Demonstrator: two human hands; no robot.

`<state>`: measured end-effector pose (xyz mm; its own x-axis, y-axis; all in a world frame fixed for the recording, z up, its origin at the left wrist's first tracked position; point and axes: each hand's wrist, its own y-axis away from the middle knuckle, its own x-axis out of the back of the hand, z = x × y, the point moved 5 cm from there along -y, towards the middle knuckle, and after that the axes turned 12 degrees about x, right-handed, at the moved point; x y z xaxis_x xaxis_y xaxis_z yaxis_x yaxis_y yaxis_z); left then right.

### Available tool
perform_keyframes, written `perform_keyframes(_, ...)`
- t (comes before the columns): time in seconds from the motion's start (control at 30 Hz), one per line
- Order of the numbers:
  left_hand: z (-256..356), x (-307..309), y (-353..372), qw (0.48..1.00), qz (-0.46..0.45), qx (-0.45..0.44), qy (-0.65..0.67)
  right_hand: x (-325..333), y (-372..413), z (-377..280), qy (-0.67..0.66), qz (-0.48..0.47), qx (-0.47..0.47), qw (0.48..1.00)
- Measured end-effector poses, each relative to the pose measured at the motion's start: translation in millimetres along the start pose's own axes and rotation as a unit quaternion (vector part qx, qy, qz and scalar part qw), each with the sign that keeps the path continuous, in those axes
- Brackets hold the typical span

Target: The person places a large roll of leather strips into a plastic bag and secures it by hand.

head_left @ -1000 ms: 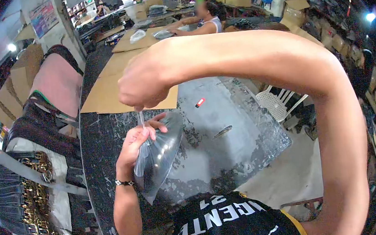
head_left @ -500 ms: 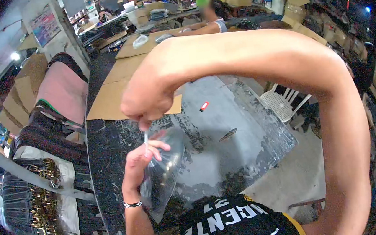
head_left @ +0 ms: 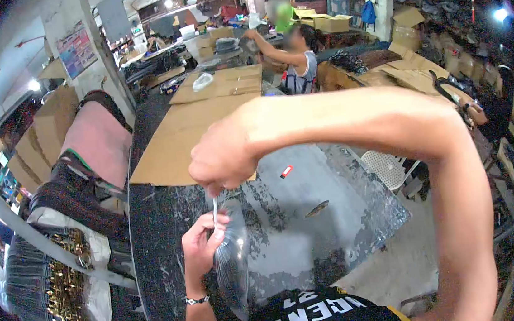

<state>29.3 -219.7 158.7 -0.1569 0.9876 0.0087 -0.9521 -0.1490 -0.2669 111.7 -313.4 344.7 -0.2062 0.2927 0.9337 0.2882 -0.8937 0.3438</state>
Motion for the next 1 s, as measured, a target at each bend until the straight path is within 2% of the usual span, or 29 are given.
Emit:
perform_keyframes(0.03, -2.1, 3.0, 0.0, 1.000, -0.007, -0.008, 0.000, -3.9, 2.4, 0.0, 0.004, -0.017, -0.013, 1.000)
perform_keyframes(0.07, -2.1, 9.1, 0.8, 0.996, 0.012, -0.049, -0.078, -10.9, 0.3, 1.7, 0.033, 0.033, 0.019, 0.999)
perform_keyframes(0.1, 0.7, 9.9, 0.2, 0.983, 0.032, -0.090, -0.155, -14.8, 0.4, -0.1, 0.009, 0.024, 0.052, 0.998)
perform_keyframes(0.17, 0.9, 11.6, 0.5, 0.980, 0.034, -0.112, -0.162, -27.3, -0.4, 0.0, -0.026, 0.017, 0.043, 0.999)
perform_keyframes(0.23, -11.6, 21.6, -1.3, 0.976, 0.012, -0.057, -0.210, -42.5, 0.5, -1.3, -0.031, 0.034, 0.025, 0.999)
perform_keyframes(0.3, 0.7, 17.2, -2.5, 0.975, 0.001, -0.055, -0.216, -48.2, 8.0, -1.5, -0.043, 0.051, 0.009, 0.998)
perform_keyframes(0.4, 18.7, 0.1, -7.9, 0.940, -0.057, -0.047, -0.333, -47.3, 19.5, -4.8, 0.005, 0.086, 0.035, 0.996)
perform_keyframes(0.43, 18.9, -1.7, -10.9, 0.940, -0.059, -0.045, -0.333, -47.8, 23.2, -5.9, 0.018, 0.098, 0.034, 0.994)
perform_keyframes(0.5, 16.5, -5.3, -17.0, 0.908, -0.058, -0.043, -0.412, -49.0, 27.8, -6.8, 0.030, 0.111, 0.031, 0.993)
perform_keyframes(0.53, 15.6, -5.8, -17.7, 0.907, -0.062, -0.044, -0.414, -49.2, 30.2, -6.4, 0.017, 0.128, 0.026, 0.991)
perform_keyframes(0.6, 13.0, 1.3, -15.8, 0.948, -0.021, -0.015, -0.317, -47.5, 36.4, -5.7, 0.005, 0.149, 0.018, 0.989)
perform_keyframes(0.63, 10.9, 0.2, -14.0, 0.948, -0.024, -0.016, -0.318, -48.6, 38.6, -5.2, -0.009, 0.143, 0.019, 0.990)
perform_keyframes(0.7, 9.1, 5.7, -8.5, 0.968, 0.042, -0.027, -0.245, -50.0, 39.6, -4.4, -0.025, 0.135, 0.020, 0.990)
perform_keyframes(0.77, 1.1, 7.7, -8.5, 0.968, 0.060, -0.037, -0.242, -45.3, 39.8, -6.1, -0.060, 0.158, 0.044, 0.985)
perform_keyframes(0.83, -6.0, 14.2, -9.0, 0.990, 0.097, -0.031, -0.096, -41.4, 38.7, -5.7, -0.055, 0.133, 0.027, 0.989)
perform_keyframes(0.87, -1.8, 14.4, -8.5, 0.992, 0.094, -0.030, -0.082, -39.1, 39.6, -5.1, -0.049, 0.105, 0.007, 0.993)
perform_keyframes(1.0, 4.5, 13.7, -14.5, 0.990, 0.085, -0.041, -0.101, -32.0, 45.0, -2.0, -0.066, 0.102, -0.005, 0.993)
